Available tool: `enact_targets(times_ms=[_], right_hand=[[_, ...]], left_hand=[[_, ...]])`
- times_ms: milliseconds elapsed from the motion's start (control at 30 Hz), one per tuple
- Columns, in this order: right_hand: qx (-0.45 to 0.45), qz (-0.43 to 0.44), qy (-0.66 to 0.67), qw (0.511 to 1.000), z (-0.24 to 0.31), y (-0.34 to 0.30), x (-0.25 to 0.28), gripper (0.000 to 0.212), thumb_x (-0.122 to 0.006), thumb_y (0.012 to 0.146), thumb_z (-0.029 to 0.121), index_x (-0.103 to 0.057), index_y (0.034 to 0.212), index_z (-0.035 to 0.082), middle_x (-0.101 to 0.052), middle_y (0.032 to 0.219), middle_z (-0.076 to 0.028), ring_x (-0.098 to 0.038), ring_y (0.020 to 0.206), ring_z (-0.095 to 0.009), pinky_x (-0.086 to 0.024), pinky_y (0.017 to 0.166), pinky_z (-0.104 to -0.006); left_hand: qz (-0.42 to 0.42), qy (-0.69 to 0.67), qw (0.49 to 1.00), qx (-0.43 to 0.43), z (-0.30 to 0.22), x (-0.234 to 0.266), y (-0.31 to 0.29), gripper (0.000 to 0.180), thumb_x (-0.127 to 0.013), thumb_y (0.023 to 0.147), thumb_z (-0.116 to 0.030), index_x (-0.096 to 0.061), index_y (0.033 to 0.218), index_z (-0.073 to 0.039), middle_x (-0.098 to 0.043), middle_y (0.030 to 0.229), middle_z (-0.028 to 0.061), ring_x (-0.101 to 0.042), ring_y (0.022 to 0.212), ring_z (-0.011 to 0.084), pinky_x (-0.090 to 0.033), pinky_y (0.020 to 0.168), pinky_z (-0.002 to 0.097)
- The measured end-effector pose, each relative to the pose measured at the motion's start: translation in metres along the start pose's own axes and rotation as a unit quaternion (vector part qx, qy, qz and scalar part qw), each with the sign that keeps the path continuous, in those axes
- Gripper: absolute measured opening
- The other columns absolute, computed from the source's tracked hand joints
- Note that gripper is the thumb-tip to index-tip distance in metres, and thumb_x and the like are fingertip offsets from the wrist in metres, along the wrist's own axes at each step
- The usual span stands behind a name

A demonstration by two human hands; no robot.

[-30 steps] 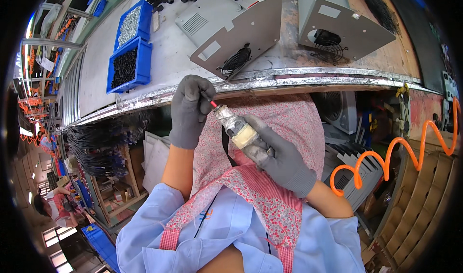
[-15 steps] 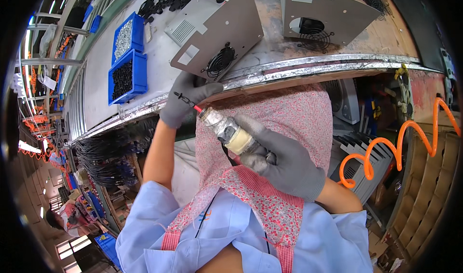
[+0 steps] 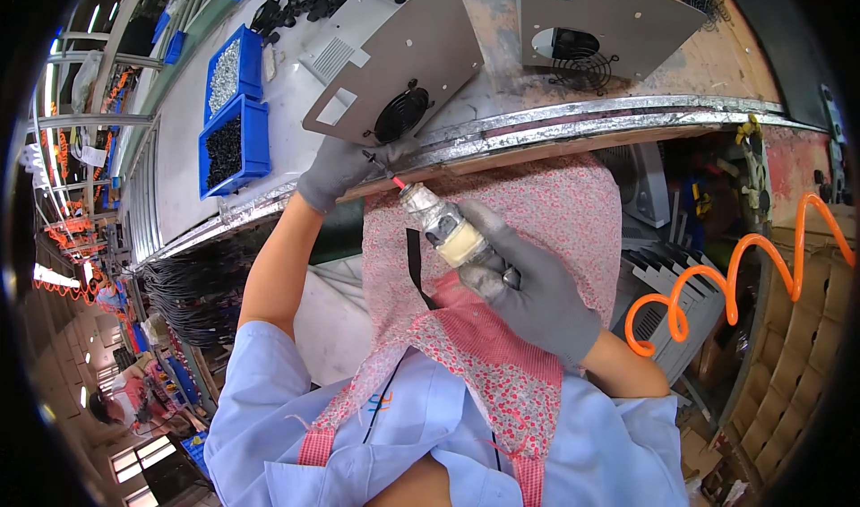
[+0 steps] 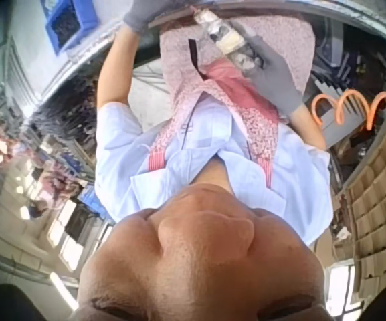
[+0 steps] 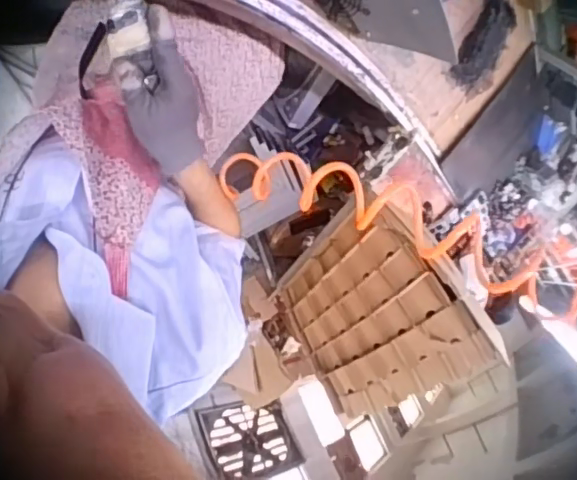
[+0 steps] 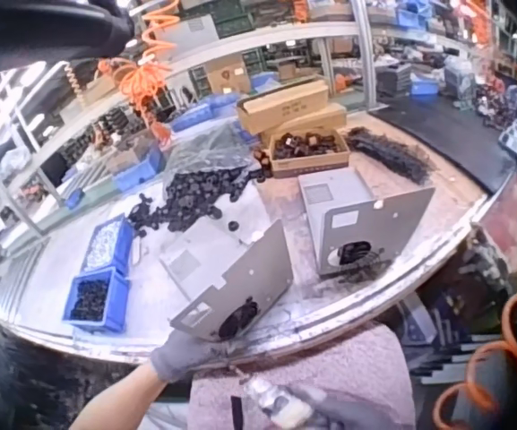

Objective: Assembling metal electronic enclosures by installing cooling fans, power switches, and securing them with screws using an electric screwdriver.

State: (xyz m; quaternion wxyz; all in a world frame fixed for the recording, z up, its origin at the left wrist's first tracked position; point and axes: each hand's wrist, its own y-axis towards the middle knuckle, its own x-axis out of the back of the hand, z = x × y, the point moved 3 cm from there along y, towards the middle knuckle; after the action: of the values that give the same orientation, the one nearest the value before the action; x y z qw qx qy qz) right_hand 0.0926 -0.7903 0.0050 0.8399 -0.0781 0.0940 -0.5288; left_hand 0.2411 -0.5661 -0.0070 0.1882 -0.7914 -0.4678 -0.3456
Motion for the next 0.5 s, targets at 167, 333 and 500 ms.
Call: enact_targets(times_ms=[167,333,500], right_hand=[[0.009,-0.019,0.031,0.999,0.002,0.007,-0.003,0.059,-0.054,0.092,0.018,-0.029,0.142,0.002,-0.058,0.107,-0.005,-0.054,0.084,-0.007,-0.045,0.077,-0.023],[-0.023,-0.016,0.043,0.999,0.004,0.018,-0.006,0.058,-0.052,0.092,0.017,-0.028,0.143,0.003,-0.058,0.106,-0.008,-0.055,0.079,-0.007,-0.046,0.071,-0.0211],[-0.113,0.015,0.19,0.975,0.005,0.021,-0.011,0.065,-0.052,0.092,0.036,-0.025,0.144,0.007,-0.058,0.09,-0.008,-0.058,0.068,-0.01,-0.052,0.06,-0.0242]], left_hand=[[-0.024,-0.027,0.999,0.005,0.001,-0.002,-0.001,0.056,-0.072,0.074,-0.037,-0.056,0.119,-0.008,-0.063,0.105,0.0147,-0.061,0.093,0.0277,-0.047,0.082,0.0354],[-0.034,-0.024,0.998,0.052,0.002,-0.003,-0.005,0.054,-0.072,0.074,-0.039,-0.059,0.116,-0.007,-0.066,0.098,0.0137,-0.063,0.088,0.0256,-0.048,0.078,0.0341],[-0.067,-0.029,0.994,0.076,0.007,-0.007,-0.01,0.048,-0.071,0.074,-0.042,-0.064,0.107,-0.009,-0.068,0.086,0.0124,-0.064,0.08,0.0269,-0.049,0.071,0.0343]])
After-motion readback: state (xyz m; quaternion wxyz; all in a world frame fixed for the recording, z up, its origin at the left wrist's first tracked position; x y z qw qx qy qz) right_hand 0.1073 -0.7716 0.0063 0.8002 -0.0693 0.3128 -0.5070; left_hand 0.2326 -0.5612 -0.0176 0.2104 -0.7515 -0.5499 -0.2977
